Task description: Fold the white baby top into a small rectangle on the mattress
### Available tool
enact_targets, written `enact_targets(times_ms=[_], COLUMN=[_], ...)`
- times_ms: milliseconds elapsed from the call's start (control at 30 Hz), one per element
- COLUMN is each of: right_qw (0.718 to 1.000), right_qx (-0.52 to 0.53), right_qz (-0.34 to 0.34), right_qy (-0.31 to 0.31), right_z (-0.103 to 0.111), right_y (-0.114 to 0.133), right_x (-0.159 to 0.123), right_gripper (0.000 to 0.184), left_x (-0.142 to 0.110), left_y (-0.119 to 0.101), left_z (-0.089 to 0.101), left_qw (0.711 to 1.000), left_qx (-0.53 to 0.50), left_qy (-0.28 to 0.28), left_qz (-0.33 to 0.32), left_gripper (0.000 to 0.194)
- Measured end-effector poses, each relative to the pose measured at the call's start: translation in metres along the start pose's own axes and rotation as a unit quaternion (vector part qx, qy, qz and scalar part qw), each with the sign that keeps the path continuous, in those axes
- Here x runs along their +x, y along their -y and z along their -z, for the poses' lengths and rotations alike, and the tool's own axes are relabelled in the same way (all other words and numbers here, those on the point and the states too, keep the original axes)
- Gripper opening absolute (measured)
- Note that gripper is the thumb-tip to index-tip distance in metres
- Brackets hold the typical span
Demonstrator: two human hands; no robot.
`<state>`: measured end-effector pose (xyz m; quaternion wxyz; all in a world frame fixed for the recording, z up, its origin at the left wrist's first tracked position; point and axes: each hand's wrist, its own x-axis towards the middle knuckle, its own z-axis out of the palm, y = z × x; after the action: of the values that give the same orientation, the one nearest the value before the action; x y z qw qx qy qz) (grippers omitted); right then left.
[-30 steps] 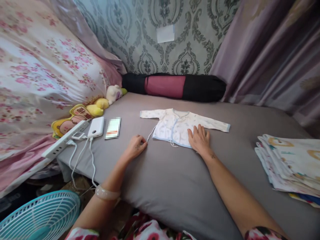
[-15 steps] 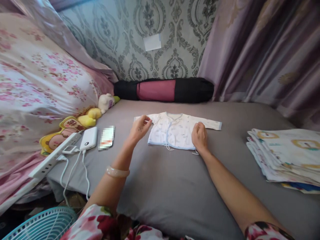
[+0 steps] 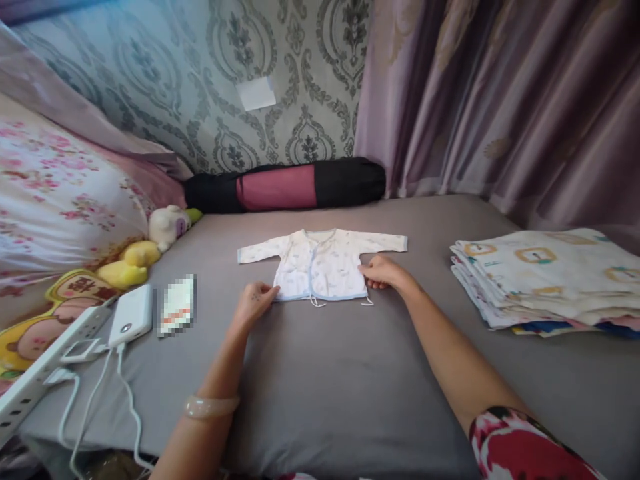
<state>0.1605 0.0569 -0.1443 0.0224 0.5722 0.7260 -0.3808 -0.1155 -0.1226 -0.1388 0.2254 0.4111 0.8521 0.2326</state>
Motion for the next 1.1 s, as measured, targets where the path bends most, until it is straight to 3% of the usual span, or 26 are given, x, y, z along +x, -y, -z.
enact_targets(times_ms=[100, 200, 367, 533, 800, 867, 1000, 1033, 1100], right_qw=[0.996, 0.992, 0.987, 0.981, 0.981, 0.981, 0.988, 0.990, 0.990], right_qx=[-0.027, -0.012, 0.026, -0.004, -0.020, -0.019, -0.001, 0.005, 0.011], right_qz=[0.016, 0.026, 0.028, 0.023, 0.042, 0.042, 0.029, 0.029, 0.034], right_qy=[0.079, 0.120, 0.154, 0.190, 0.188, 0.186, 0.150, 0.140, 0.136], right_z=[0.003, 0.009, 0.015, 0.016, 0.016, 0.017, 0.019, 0.020, 0.020], right_y=[0.005, 0.007, 0.004, 0.002, -0.001, -0.003, -0.005, -0.005, -0.005], right_x=[-0.013, -0.024, -0.027, -0.026, -0.028, -0.025, -0.021, -0.021, -0.021], right_gripper=[0.041, 0.036, 0.026, 0.029, 0.037, 0.039, 0.041, 0.041, 0.040], left_x=[-0.001, -0.002, 0.001, 0.004, 0.001, 0.002, 0.003, 0.002, 0.003], left_y=[-0.003, -0.005, 0.002, 0.009, 0.004, 0.003, -0.010, -0.017, -0.032], left_z=[-0.005, -0.005, -0.002, -0.002, 0.000, 0.003, 0.008, 0.006, -0.001], left_qw=[0.997, 0.993, 0.993, 0.992, 0.994, 0.997, 0.988, 0.985, 0.985], left_qx=[-0.066, -0.092, -0.081, -0.091, -0.046, 0.012, 0.123, 0.122, 0.095], left_qy=[0.043, 0.074, 0.077, 0.087, 0.097, 0.079, -0.076, -0.092, -0.065], left_qz=[0.013, 0.020, 0.031, 0.028, 0.027, 0.016, -0.060, -0.085, -0.127], left_gripper=[0.038, 0.047, 0.051, 0.053, 0.050, 0.048, 0.041, 0.040, 0.039])
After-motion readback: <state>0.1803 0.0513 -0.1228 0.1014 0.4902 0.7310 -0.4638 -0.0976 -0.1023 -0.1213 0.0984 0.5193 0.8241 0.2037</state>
